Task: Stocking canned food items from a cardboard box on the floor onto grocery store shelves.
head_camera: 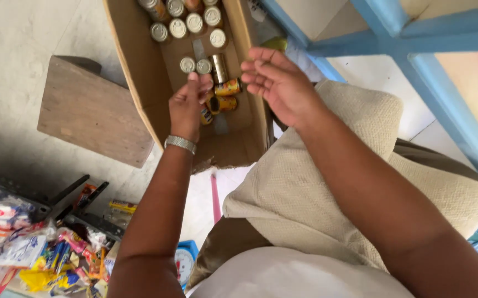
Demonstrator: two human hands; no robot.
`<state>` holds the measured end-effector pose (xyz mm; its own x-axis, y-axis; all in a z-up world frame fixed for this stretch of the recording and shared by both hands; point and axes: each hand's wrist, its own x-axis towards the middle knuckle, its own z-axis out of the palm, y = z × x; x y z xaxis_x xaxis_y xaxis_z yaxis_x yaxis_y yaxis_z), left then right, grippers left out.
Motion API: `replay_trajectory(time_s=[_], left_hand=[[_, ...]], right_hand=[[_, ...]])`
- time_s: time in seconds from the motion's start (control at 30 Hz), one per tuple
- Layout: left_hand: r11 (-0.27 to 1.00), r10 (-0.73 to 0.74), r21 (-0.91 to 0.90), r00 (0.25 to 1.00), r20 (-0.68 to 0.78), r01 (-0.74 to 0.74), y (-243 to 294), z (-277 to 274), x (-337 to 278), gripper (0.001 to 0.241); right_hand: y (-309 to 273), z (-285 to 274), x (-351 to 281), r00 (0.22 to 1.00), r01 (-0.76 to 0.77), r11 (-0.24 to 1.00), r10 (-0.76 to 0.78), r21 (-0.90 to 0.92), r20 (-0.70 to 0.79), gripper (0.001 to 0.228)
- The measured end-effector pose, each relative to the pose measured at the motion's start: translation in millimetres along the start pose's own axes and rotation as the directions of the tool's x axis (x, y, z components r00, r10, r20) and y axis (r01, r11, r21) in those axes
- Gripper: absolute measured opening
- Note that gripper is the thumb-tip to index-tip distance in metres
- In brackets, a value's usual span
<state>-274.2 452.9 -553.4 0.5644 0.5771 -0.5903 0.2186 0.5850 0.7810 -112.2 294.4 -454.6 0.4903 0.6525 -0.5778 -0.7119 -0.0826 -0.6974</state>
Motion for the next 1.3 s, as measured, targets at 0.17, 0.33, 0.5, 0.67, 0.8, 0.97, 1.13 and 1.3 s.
replay_trajectory(time_s=[0.17, 0.33, 0.5, 0.67, 0.8, 0.97, 1.13, 1.3], left_hand=[[0.981, 0.144, 0.131, 0.989, -0.014, -0.141, -49.4, -21.8, 102.8, 0.029], [0.878, 0.304, 0.398, 0.952, -0.032, -0.267, -101.4, -55.9, 189.7, 0.041], [0.785, 0.246, 0.614, 0.95, -0.192, -0.079, -147.7, -90.2, 258.7, 0.056], [0.631, 0.304, 0.771, 0.942, -0.139, -0.09, -119.8, -61.2, 259.0, 0.057], [0.494, 0.342, 0.857, 0.939, -0.036, -0.147, -123.1, -46.2, 275.2, 0.069], [0.575, 0.285, 0.813, 0.953, -0.101, -0.086, -120.2, -29.6, 295.7, 0.074], [0.561, 0.159, 0.828, 0.981, -0.107, -0.001, -84.4, -11.0, 278.8, 0.079], [0.598, 0.208, 0.801, 0.961, -0.183, 0.023, -123.4, -29.4, 312.2, 0.082]], right_hand=[[0.6, 6.2, 9.8, 0.993, -0.117, 0.991, 0.119, -0.068, 0.022, 0.037], [10.3, 13.1, 21.7, 0.991, -0.129, 0.984, 0.131, -0.124, 0.009, 0.04], [25.2, 20.6, 34.9, 0.978, -0.193, 0.915, 0.209, -0.354, 0.006, 0.042], [45.3, 8.1, 38.2, 0.977, -0.161, 0.867, 0.208, -0.471, 0.051, 0.045], [57.9, -2.2, 40.3, 0.983, -0.107, 0.803, 0.172, -0.587, 0.057, 0.044], [53.5, 4.8, 28.5, 0.972, 0.011, 0.773, 0.14, -0.634, 0.188, 0.047], [42.3, 8.4, 21.1, 0.959, -0.092, 0.799, 0.233, -0.595, 0.163, 0.049], [36.8, 2.2, 20.3, 0.961, -0.046, 0.759, 0.211, -0.65, 0.178, 0.047]])
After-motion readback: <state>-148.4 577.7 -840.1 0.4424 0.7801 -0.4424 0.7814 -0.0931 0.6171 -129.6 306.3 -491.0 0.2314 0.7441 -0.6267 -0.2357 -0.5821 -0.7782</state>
